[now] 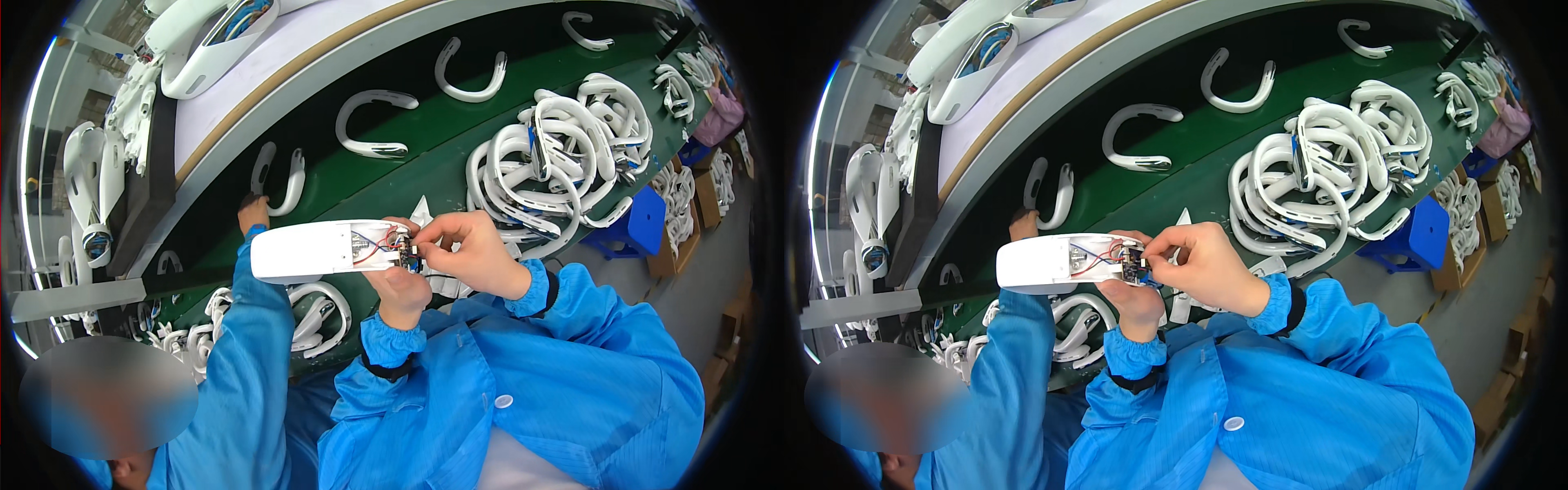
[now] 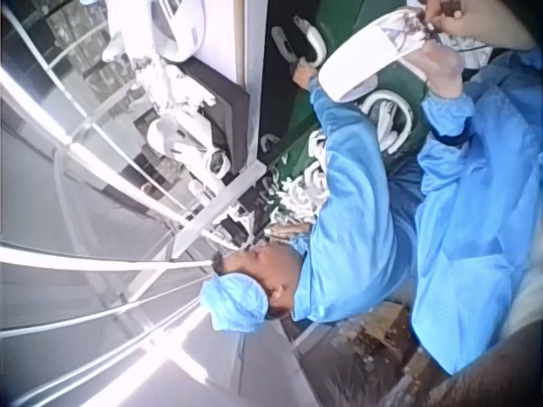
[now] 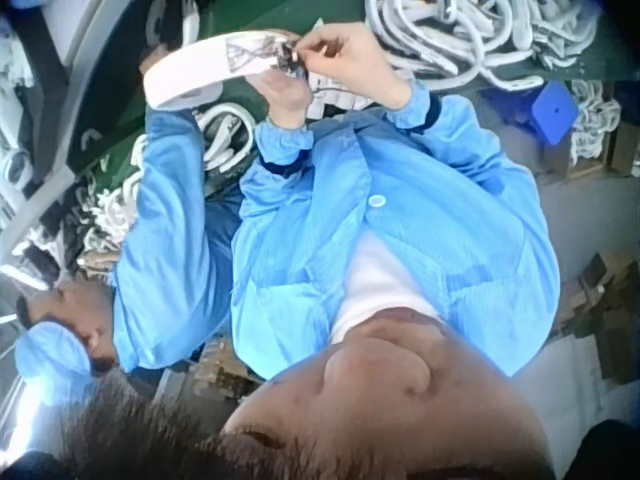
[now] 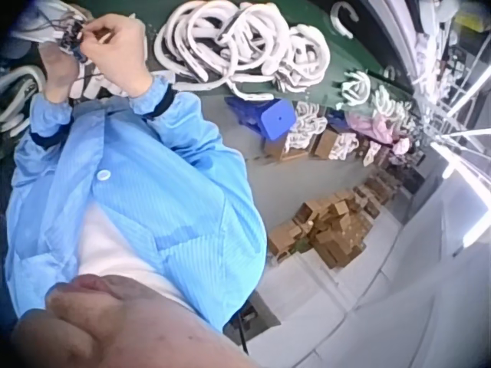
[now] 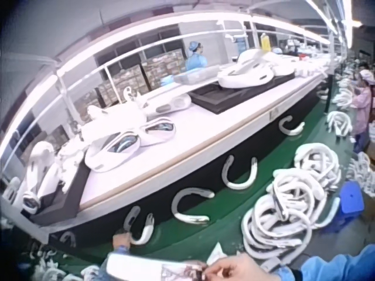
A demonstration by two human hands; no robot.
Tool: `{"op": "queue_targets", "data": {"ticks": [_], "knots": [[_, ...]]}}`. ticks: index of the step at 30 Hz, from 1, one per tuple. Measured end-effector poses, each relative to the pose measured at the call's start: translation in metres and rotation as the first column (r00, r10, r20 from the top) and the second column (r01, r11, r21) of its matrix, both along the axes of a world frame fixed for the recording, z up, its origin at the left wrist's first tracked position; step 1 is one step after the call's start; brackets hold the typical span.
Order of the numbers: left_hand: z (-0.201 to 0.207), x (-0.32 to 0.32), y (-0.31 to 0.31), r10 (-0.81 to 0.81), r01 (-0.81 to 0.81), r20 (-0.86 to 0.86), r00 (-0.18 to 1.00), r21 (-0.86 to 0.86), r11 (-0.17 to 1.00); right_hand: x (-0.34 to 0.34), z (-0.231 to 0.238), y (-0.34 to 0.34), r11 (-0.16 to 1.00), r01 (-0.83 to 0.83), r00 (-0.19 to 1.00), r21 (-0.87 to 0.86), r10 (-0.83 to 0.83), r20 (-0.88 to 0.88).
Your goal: Assembling and packing neck-worn electronic massage or cooling devices on a factory line.
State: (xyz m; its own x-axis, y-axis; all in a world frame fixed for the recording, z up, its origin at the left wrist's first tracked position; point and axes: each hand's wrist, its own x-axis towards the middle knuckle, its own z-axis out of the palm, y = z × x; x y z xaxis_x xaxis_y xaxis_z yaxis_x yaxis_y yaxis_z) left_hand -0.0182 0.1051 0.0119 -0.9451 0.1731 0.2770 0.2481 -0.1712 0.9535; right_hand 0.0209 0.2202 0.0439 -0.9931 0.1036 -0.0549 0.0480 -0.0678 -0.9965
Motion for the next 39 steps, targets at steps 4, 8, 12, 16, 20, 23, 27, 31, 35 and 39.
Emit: {"op": "queue_targets", "data": {"ticks": [4,8,12,16,20,23,27,31,35,39], "knots": [[-0.005,0.003,0.001,-0.085,0.082,0.144,0.986,0.026,0.996,0.003,-0.010,0.003,0.991,0.040,0.997,-0.130,-0.048,-0.064],[0.000,-0.001,-0.002,-0.024,0.023,0.116,0.993,0.009,1.000,0.002,0.007,0.004,0.994,-0.059,0.996,-0.090,0.064,0.056],[0.000,-0.001,0.000,0.024,-0.025,-0.030,0.999,-0.052,0.998,0.009,0.009,-0.003,0.993,0.062,0.998,0.100,-0.064,0.019],[0.010,-0.003,0.003,0.044,-0.056,-0.101,0.994,-0.120,0.991,0.004,-0.004,-0.013,0.865,0.310,0.926,0.394,-0.180,-0.332],[0.002,-0.002,0.004,0.029,-0.028,0.010,1.000,-0.063,0.998,0.008,-0.005,-0.006,0.884,0.309,0.945,0.351,-0.243,-0.219],[0.008,0.000,0.001,0.058,-0.056,0.029,0.998,-0.054,0.997,0.009,-0.006,-0.004,0.940,0.265,0.962,0.214,-0.241,-0.131],[0.000,0.000,0.001,0.009,-0.011,0.101,0.995,0.017,1.000,0.025,0.000,0.020,0.963,0.260,0.965,0.076,-0.256,-0.064],[0.005,0.002,-0.021,-0.069,-0.023,0.347,0.935,0.255,0.967,0.063,0.010,0.077,0.918,0.385,0.922,0.095,-0.378,-0.084],[0.025,0.009,-0.033,-0.247,0.119,0.282,0.927,0.404,0.907,0.134,-0.024,0.188,0.661,0.696,0.689,0.282,-0.725,-0.003],[0.035,0.011,-0.037,-0.296,0.172,0.276,0.915,0.395,0.902,0.207,-0.040,0.244,0.501,0.593,0.554,0.631,-0.822,0.132]]}}
